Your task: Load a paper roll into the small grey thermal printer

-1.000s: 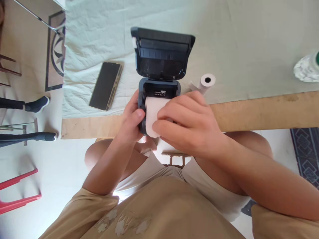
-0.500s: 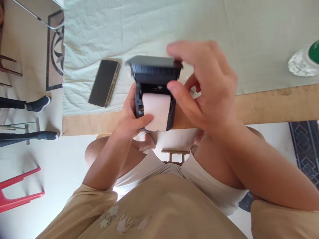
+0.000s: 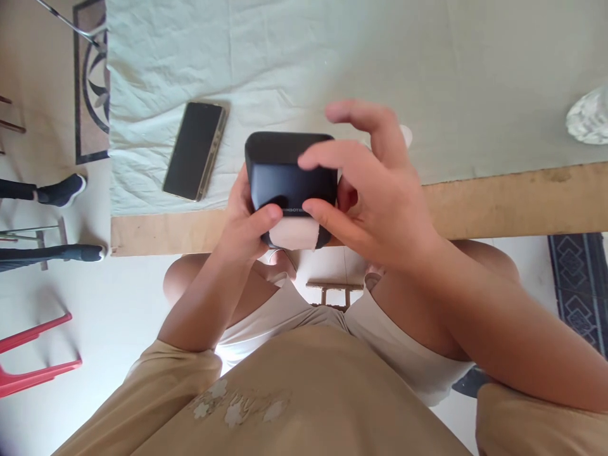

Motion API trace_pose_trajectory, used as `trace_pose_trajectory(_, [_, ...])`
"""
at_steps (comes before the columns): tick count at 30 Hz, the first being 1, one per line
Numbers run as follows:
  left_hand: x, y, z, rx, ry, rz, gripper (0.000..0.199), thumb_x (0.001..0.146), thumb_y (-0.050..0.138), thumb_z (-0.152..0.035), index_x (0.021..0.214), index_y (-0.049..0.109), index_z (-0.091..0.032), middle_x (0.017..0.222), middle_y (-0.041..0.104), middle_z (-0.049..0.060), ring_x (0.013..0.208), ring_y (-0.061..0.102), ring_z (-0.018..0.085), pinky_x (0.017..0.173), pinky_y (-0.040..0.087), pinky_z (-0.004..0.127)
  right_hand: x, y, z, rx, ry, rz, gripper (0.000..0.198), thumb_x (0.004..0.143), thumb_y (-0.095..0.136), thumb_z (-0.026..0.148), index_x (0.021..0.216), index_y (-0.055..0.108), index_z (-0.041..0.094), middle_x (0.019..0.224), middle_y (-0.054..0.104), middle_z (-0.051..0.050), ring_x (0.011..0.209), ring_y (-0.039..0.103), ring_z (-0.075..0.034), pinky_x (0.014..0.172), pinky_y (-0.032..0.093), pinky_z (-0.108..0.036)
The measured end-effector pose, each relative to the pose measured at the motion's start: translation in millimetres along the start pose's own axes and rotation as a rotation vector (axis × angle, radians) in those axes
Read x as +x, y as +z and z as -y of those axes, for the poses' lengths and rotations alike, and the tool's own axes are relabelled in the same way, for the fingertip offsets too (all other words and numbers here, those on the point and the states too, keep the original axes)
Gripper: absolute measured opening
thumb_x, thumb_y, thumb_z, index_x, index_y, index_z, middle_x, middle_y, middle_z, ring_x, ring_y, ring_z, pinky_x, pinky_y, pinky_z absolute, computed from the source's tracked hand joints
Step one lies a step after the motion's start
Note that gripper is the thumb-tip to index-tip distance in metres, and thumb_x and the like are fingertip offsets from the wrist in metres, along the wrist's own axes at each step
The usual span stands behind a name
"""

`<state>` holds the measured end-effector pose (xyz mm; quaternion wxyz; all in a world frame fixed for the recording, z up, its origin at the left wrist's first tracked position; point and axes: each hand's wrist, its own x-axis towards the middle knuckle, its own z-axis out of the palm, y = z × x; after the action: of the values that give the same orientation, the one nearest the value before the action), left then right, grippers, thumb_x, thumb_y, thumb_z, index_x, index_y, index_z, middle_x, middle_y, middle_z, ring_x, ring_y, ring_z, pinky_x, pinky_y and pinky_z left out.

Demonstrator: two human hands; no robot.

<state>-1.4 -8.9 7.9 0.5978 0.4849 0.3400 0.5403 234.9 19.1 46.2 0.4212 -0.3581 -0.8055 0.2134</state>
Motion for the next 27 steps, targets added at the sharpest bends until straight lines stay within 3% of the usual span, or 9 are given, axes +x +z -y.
trace_pose_trajectory(3, [-0.8, 0.5, 3.4, -0.020, -0.015, -0.005, 0.061, 0.097, 0.088, -0.067, 0.151, 0.075, -0.040, 0.134, 0.083, 0.003, 0.121, 0.084, 0.031, 0.095, 0.073, 0.040, 0.8, -0.7, -4.6, 0.085, 0.047, 0.084, 0.061, 0.107, 0.073, 0.032, 0.165, 0.055, 0.038, 0.158, 0.068, -0.009, 0.072, 0.064, -0.008, 0.056, 0.059, -0.029])
trace_pose_trajectory(7, [2.8, 3.1, -5.0, -0.036, -0.123, -0.052, 0.071, 0.085, 0.099, -0.069, 0.145, 0.076, -0.036, 0.124, 0.085, 0.002, 0.106, 0.083, 0.029, 0.082, 0.072, 0.036, 1.4, 3.2, -8.4, 0.036, 0.039, 0.125, 0.054, 0.107, 0.074, 0.028, 0.158, 0.059, 0.038, 0.159, 0.068, -0.009, 0.097, 0.074, -0.016, 0.064, 0.063, -0.028])
trace_pose_trajectory(10, [6.1, 3.4, -10.9, -0.051, -0.222, -0.053, 0.080, 0.080, 0.102, -0.070, 0.146, 0.073, -0.036, 0.119, 0.087, 0.001, 0.098, 0.083, 0.028, 0.075, 0.069, 0.036, -0.1, 9.6, -8.1, 0.014, 0.052, 0.085, 0.050, 0.108, 0.071, 0.024, 0.155, 0.059, 0.034, 0.161, 0.067, -0.012, 0.090, 0.072, -0.014, 0.064, 0.064, -0.029])
trace_pose_trajectory(14, [11.8, 6.5, -9.2, -0.091, -0.193, -0.028, 0.070, 0.084, 0.095, -0.078, 0.139, 0.077, -0.040, 0.131, 0.088, 0.000, 0.126, 0.083, 0.038, 0.093, 0.072, 0.044, -2.3, 12.6, -7.6, -0.040, 0.061, 0.044, 0.049, 0.108, 0.070, 0.025, 0.154, 0.059, 0.036, 0.162, 0.067, -0.012, 0.086, 0.070, -0.015, 0.059, 0.061, -0.031])
trace_pose_trajectory(16, [14.5, 9.5, -4.9, -0.139, -0.158, -0.074, 0.067, 0.087, 0.084, -0.090, 0.128, 0.082, -0.037, 0.134, 0.089, 0.000, 0.144, 0.076, 0.043, 0.107, 0.071, 0.050, -2.5, 10.5, -8.1, -0.070, 0.030, 0.013, 0.045, 0.108, 0.072, 0.026, 0.151, 0.062, 0.035, 0.163, 0.067, -0.011, 0.077, 0.065, -0.009, 0.059, 0.059, -0.029])
trace_pose_trajectory(18, [15.5, 11.2, 0.3, -0.171, -0.134, -0.125, 0.062, 0.098, 0.069, -0.090, 0.122, 0.082, -0.034, 0.135, 0.089, 0.001, 0.154, 0.070, 0.043, 0.115, 0.070, 0.052, -2.3, 7.2, -8.9, -0.072, -0.019, -0.005, 0.042, 0.107, 0.075, 0.028, 0.147, 0.064, 0.033, 0.163, 0.067, -0.010, 0.069, 0.059, -0.004, 0.058, 0.057, -0.026])
trace_pose_trajectory(20, [14.5, 10.6, 5.0, -0.159, -0.128, -0.174, 0.055, 0.106, 0.064, -0.083, 0.120, 0.082, -0.033, 0.130, 0.089, 0.003, 0.151, 0.073, 0.038, 0.113, 0.071, 0.049, -2.1, 3.5, -9.6, -0.043, -0.051, 0.011, 0.044, 0.107, 0.077, 0.031, 0.149, 0.064, 0.032, 0.163, 0.066, -0.011, 0.068, 0.059, -0.002, 0.055, 0.054, -0.024])
trace_pose_trajectory(24, [12.1, 8.0, 8.3, -0.111, -0.072, -0.201, 0.054, 0.107, 0.064, -0.081, 0.122, 0.081, -0.032, 0.112, 0.086, 0.003, 0.126, 0.083, 0.030, 0.100, 0.072, 0.040, -0.7, -5.3, -9.7, 0.009, -0.030, 0.097, 0.055, 0.105, 0.081, 0.043, 0.156, 0.062, 0.034, 0.169, 0.061, -0.012, 0.081, 0.071, -0.008, 0.056, 0.056, -0.025])
trace_pose_trajectory(27, [14.0, 11.4, 3.9, -0.103, -0.101, -0.184, 0.057, 0.110, 0.058, -0.081, 0.124, 0.080, -0.029, 0.116, 0.084, 0.005, 0.133, 0.082, 0.032, 0.109, 0.070, 0.043, 3.5, -12.7, -5.4, -0.068, -0.077, 0.065, 0.054, 0.103, 0.082, 0.050, 0.152, 0.067, 0.033, 0.152, 0.069, -0.011, 0.083, 0.072, -0.013, 0.057, 0.057, -0.029])
